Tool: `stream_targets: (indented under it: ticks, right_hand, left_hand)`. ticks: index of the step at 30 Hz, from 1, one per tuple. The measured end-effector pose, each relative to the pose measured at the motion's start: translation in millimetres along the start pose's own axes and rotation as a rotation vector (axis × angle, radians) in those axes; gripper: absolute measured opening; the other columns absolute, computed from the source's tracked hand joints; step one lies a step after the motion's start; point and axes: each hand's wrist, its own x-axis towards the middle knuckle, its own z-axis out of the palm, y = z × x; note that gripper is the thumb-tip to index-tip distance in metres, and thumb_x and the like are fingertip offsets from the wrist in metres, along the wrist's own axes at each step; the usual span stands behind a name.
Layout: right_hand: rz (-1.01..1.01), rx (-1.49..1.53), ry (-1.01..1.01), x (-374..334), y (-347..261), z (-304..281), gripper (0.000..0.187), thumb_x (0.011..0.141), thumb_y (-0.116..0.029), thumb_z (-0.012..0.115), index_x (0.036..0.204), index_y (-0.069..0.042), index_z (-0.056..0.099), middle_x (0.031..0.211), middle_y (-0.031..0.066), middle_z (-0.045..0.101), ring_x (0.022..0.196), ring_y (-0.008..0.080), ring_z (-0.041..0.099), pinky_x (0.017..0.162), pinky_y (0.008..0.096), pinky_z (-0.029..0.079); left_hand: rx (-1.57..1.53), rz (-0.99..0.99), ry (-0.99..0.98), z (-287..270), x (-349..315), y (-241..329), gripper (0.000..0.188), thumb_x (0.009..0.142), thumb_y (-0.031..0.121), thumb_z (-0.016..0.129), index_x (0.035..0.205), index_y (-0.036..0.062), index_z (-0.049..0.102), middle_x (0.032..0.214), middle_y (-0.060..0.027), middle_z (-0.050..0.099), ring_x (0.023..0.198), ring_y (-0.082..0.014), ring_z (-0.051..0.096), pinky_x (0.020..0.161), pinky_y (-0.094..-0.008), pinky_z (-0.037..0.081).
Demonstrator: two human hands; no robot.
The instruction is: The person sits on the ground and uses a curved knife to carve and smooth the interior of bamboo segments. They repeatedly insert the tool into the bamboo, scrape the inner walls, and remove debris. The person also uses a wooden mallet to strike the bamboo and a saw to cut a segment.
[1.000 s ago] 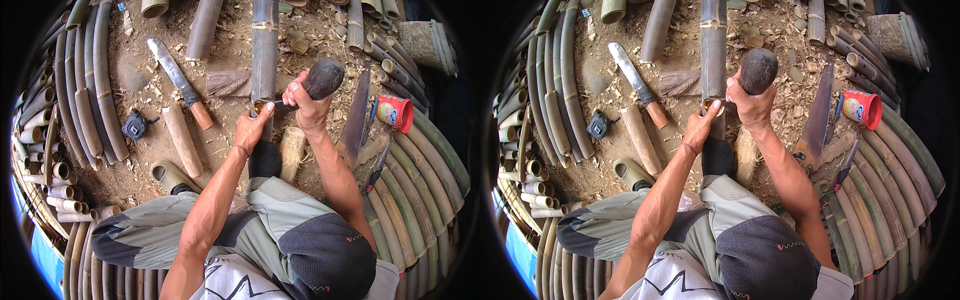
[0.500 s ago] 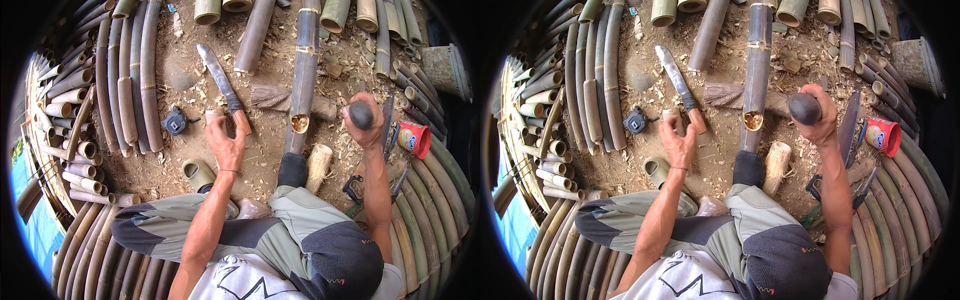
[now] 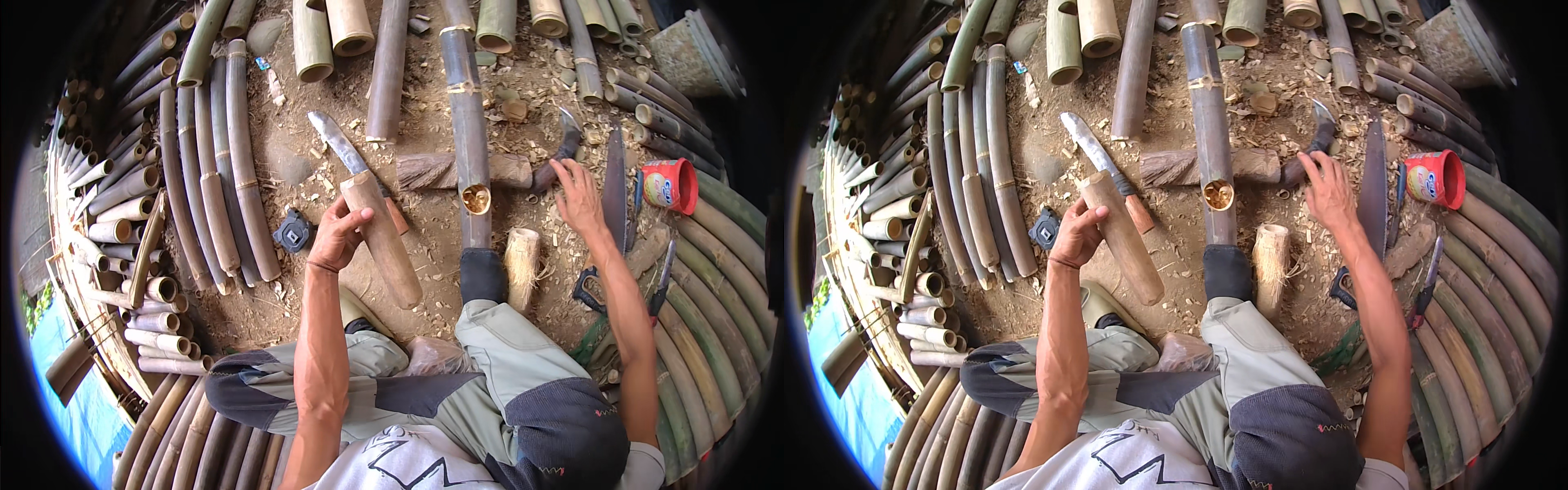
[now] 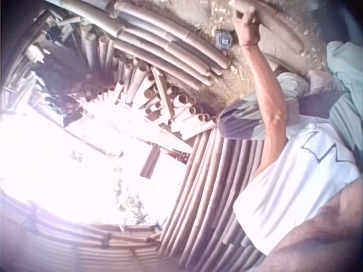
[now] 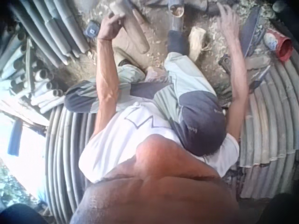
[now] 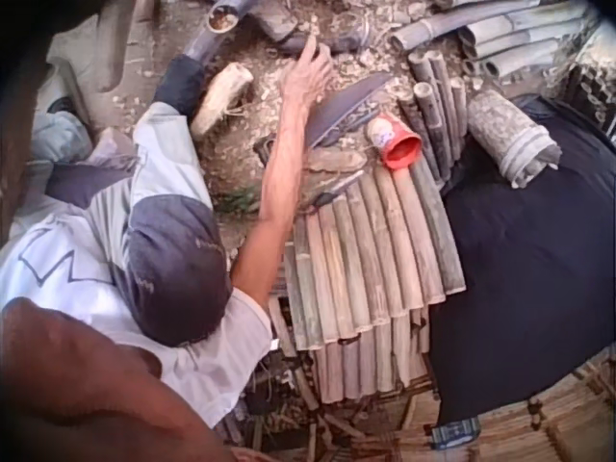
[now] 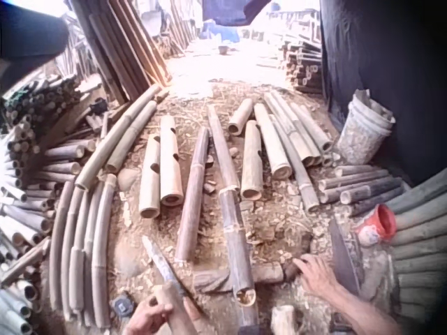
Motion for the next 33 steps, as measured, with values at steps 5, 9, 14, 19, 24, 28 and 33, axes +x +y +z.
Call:
stream_targets:
  ticks: [5,9,14,19,24,28,33]
  right_hand:
    - [0.382,0.453,-0.163,-126.8,-86.9,0.6,0.067,0.084,-0.014,0.069,0.144,-0.006,0.041,0.127,0.0198,0.048,0.111,0.0325,0.057,0.097,0.0417,0.051]
    - [0.592,0.812,-0.341,-214.2,-120.6,26.2,0.075,0.081,-0.028,0.075,0.143,-0.001,0.04,0.127,0.0196,0.052,0.111,0.0306,0.058,0.096,0.0404,0.049]
    - [0.703,0.896,-0.346,-251.2,-131.5,40.6,0.077,0.08,-0.03,0.075,0.142,-0.001,0.041,0.126,0.0193,0.053,0.111,0.0303,0.058,0.096,0.0401,0.049]
    - [0.741,0.929,-0.3,-261.2,-132.1,40.6,0.079,0.079,-0.032,0.076,0.142,0.0,0.041,0.126,0.0191,0.054,0.111,0.03,0.058,0.097,0.0399,0.048]
    - [0.804,0.922,-0.237,-277.1,-124.3,33.0,0.081,0.078,-0.035,0.077,0.141,0.001,0.041,0.125,0.0189,0.055,0.111,0.0296,0.058,0.097,0.0397,0.048]
    - [0.817,0.942,-0.213,-272.4,-126.6,36.8,0.082,0.078,-0.037,0.077,0.141,0.001,0.041,0.125,0.0187,0.056,0.112,0.0294,0.058,0.097,0.0395,0.047]
    - [0.817,0.936,-0.158,-278.7,-121.5,18.8,0.084,0.077,-0.039,0.078,0.141,0.002,0.041,0.125,0.0185,0.057,0.112,0.029,0.058,0.097,0.0393,0.047]
  left_hand:
    - [0.053,0.022,-0.2,45.0,-27.2,28.0,0.059,0.081,0.016,0.075,0.132,-0.0002,0.051,0.118,-0.0119,0.063,0.107,-0.024,0.062,0.097,-0.0422,0.05]
    - [-0.234,0.053,-0.505,67.9,-40.0,27.1,0.074,0.083,0.049,0.06,0.137,-0.0008,0.046,0.12,-0.0246,0.063,0.108,-0.0344,0.064,0.093,-0.0477,0.053]
    - [0.238,0.038,-0.144,88.7,-50.6,-1.0,0.069,0.089,0.05,0.066,0.132,0.0004,0.047,0.106,-0.0181,0.065,0.087,-0.0274,0.069,0.075,-0.043,0.06]
    - [0.122,0.088,-0.302,96.6,-65.4,-7.6,0.065,0.084,0.03,0.077,0.131,-0.0011,0.046,0.108,-0.0152,0.065,0.088,-0.0229,0.068,0.076,-0.038,0.059]
    - [0.571,0.266,-0.368,100.3,-47.7,-18.9,0.064,0.067,0.013,0.075,0.128,0.0028,0.055,0.115,-0.0083,0.066,0.106,-0.0208,0.062,0.099,-0.0373,0.048]
    - [1.032,0.298,-0.322,101.1,-50.8,-16.7,0.067,0.063,0.009,0.079,0.127,0.0064,0.057,0.114,-0.0052,0.066,0.106,-0.0193,0.06,0.099,-0.0337,0.047]
    - [1.008,0.419,-0.44,120.8,-36.5,16.0,0.07,0.061,0.004,0.078,0.127,0.0069,0.055,0.116,-0.004,0.063,0.109,-0.0186,0.059,0.101,-0.0348,0.048]
